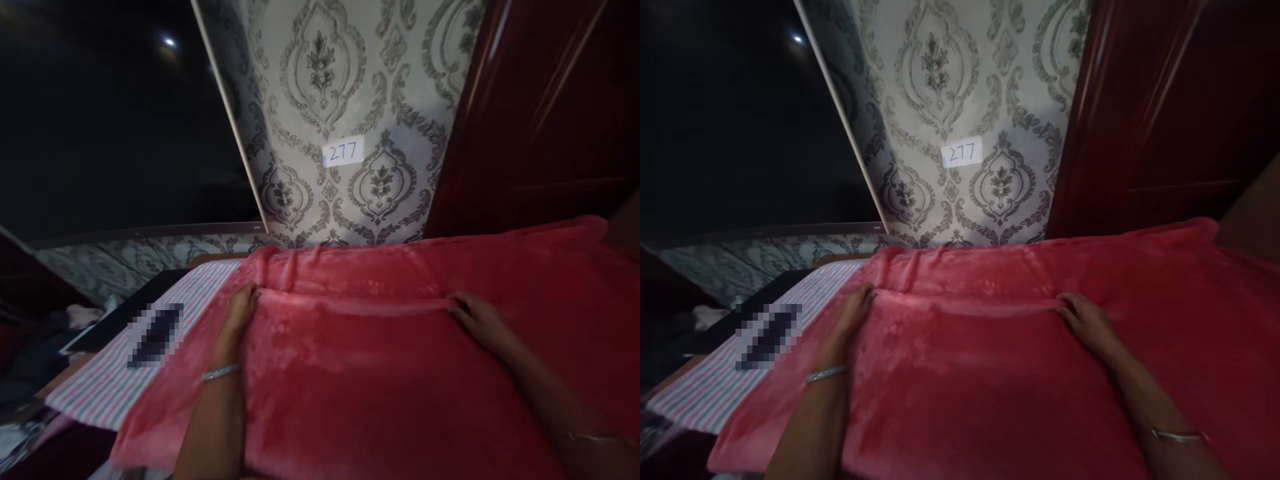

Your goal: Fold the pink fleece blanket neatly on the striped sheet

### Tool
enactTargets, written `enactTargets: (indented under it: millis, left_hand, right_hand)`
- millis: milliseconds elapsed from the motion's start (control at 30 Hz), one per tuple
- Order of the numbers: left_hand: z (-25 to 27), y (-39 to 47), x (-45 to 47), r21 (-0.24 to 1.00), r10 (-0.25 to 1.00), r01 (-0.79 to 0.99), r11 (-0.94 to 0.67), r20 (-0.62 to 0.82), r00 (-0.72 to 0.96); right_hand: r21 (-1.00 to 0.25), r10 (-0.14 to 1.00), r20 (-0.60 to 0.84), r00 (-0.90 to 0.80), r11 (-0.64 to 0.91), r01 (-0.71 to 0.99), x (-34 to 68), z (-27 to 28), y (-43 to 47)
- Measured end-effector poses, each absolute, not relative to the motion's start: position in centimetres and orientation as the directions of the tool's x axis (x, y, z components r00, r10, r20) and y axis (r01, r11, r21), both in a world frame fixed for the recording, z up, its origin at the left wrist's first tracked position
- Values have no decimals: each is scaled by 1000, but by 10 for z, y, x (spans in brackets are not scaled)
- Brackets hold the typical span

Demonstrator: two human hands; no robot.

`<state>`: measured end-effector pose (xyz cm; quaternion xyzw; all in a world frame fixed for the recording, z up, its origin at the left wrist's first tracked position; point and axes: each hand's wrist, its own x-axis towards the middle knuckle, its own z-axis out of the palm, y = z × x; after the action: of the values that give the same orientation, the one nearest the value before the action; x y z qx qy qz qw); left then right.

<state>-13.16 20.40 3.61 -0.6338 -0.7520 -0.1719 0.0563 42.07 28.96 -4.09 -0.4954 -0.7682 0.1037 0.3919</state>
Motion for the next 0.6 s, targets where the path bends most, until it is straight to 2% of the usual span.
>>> enactTargets:
  millis: [133,267,367,533,600]
  left_hand:
    - [53,197,-120,182,909,972,145,364,-204]
    - [78,174,-119,91,888,987,131,432,-157]
    - [93,149,-120,25,904,997,67,422,-71]
    - [102,105,-119,-94,918,985,-147,358,171]
    - [105,91,-117,-123,923,979,-162,332,194]
  right_hand:
    - [-526,820,541,-189,505,684,409,-22,280]
    - [-492,788,592,-171,521,697,410,2,259]
    - [-471,771,611,-179,536,700,424,17,239]
    - [-445,756,620,-210,559,700,453,28,209]
    - [-436,753,617,-230,570,697,459,29,197]
